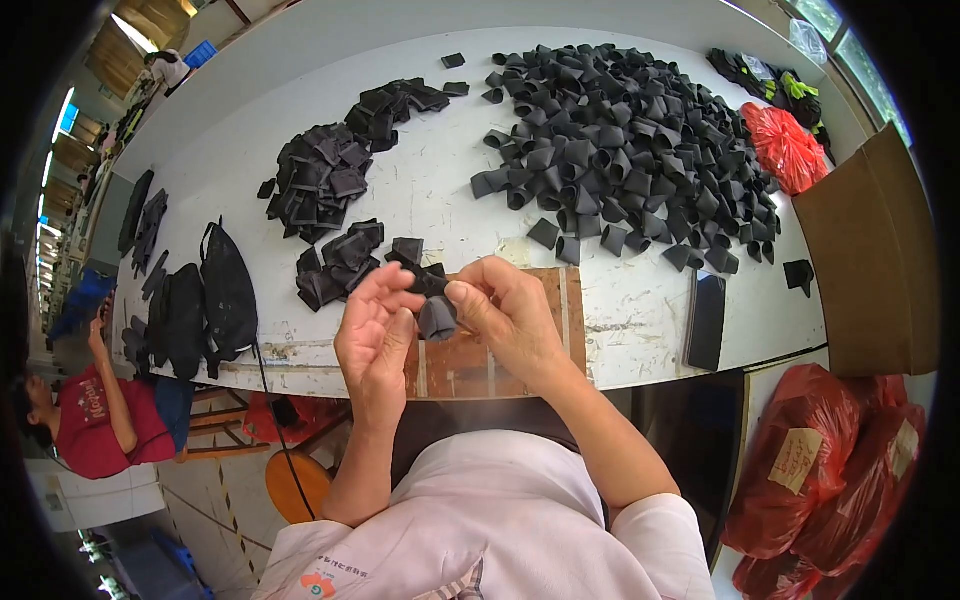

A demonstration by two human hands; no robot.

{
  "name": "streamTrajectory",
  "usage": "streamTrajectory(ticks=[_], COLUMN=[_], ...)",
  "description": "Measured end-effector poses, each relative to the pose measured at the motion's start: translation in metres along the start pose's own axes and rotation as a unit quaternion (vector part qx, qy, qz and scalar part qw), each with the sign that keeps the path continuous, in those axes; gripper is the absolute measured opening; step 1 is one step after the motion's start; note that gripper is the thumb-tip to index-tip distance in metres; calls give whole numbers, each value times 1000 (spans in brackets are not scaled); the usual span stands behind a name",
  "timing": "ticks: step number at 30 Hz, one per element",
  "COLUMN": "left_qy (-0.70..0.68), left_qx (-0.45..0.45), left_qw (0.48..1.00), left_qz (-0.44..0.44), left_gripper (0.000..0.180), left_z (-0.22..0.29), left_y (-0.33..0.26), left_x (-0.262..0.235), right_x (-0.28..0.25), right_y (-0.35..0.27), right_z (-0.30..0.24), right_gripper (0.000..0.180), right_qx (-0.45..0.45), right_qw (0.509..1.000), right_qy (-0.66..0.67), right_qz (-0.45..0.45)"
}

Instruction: Inspecting and preparing small black plastic or rubber components on a factory workbench using a small wooden stick for application or sorting.

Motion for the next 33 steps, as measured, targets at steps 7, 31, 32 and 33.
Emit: streamTrajectory(ticks=[7, 31, 32, 33], left_qy=[126, 327, 371, 398], left_qx=[202, 166, 212, 213], left_qw=[963, 930, 902, 889], left_qz=[-125, -6, -56, -82], left_gripper=[17, 23, 32, 34], left_z=[10, -51, -60, -70], left_y=[12, 36, 40, 43], left_x=[6, -53, -57, -59], right_x=[11, -22, -22, -20], right_y=[-22, 14, 11, 4], right_z=[-14, -18, -12, 1], right_gripper=[40, 30, 30, 30], right_qx=[-340, -48, -48, -22], right_qw=[912, 970, 970, 983], right_qy=[-180, 159, 160, 76], right_qz=[141, 181, 179, 164])
Point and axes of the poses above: each hand's wrist, its own y-axis towards the middle knuckle, its own x-axis out of the palm, z = x × y, the point moved 1 cm from there along y, towards the middle knuckle, and after that the axes turned 11 degrees about z, right-handed, at the moved point
